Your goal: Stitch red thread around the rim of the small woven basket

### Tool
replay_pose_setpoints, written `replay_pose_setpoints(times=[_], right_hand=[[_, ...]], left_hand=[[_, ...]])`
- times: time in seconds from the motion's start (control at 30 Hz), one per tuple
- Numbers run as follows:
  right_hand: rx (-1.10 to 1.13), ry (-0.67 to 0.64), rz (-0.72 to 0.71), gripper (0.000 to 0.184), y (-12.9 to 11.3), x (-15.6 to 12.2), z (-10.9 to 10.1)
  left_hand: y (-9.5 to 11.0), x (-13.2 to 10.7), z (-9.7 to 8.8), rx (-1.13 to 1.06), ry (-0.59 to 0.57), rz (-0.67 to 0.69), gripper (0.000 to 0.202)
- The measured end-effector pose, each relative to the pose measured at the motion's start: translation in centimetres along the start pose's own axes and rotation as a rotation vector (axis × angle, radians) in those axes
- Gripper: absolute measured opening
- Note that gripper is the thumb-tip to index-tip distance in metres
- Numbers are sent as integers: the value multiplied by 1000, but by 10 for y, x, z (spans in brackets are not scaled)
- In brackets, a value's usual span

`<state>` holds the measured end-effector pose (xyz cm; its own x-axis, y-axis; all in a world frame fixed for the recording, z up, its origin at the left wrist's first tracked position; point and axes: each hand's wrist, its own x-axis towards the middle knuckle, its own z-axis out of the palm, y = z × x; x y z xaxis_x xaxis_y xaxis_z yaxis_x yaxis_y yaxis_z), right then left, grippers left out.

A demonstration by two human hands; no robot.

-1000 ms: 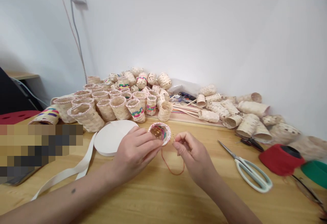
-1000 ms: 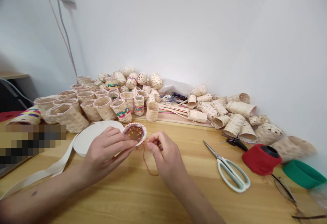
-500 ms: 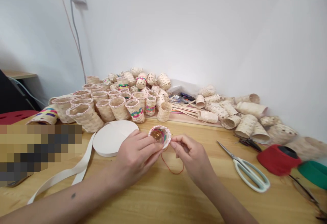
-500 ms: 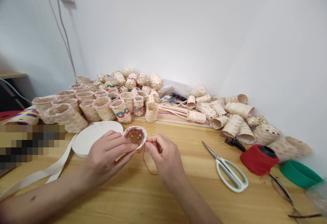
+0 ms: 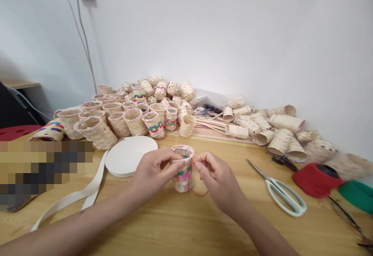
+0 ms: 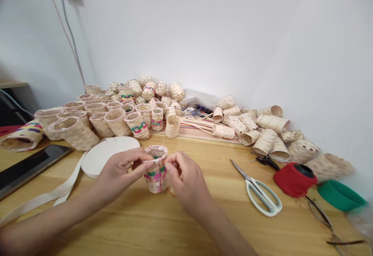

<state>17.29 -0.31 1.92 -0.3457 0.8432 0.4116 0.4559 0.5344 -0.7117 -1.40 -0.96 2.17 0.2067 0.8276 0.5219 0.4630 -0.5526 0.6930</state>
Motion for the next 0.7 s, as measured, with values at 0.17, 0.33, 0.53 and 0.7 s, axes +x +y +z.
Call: replay_pose_setpoints(times=[0.17, 0.33, 0.53, 0.7], right_hand=[[-50, 29, -66, 13, 2, 1, -2], [-101, 164, -146, 12, 10, 5, -10], [-150, 154, -209, 10, 10, 6, -14], [-172, 133, -188, 10, 9, 5, -13]], left_hand=[[-3, 4, -2, -276, -110, -182, 22], [-5, 4, -2, -316, -107, -211, 22], [-5, 5, -3, -400, -144, -230, 23], [-3, 5, -4, -390, -148, -222, 23]])
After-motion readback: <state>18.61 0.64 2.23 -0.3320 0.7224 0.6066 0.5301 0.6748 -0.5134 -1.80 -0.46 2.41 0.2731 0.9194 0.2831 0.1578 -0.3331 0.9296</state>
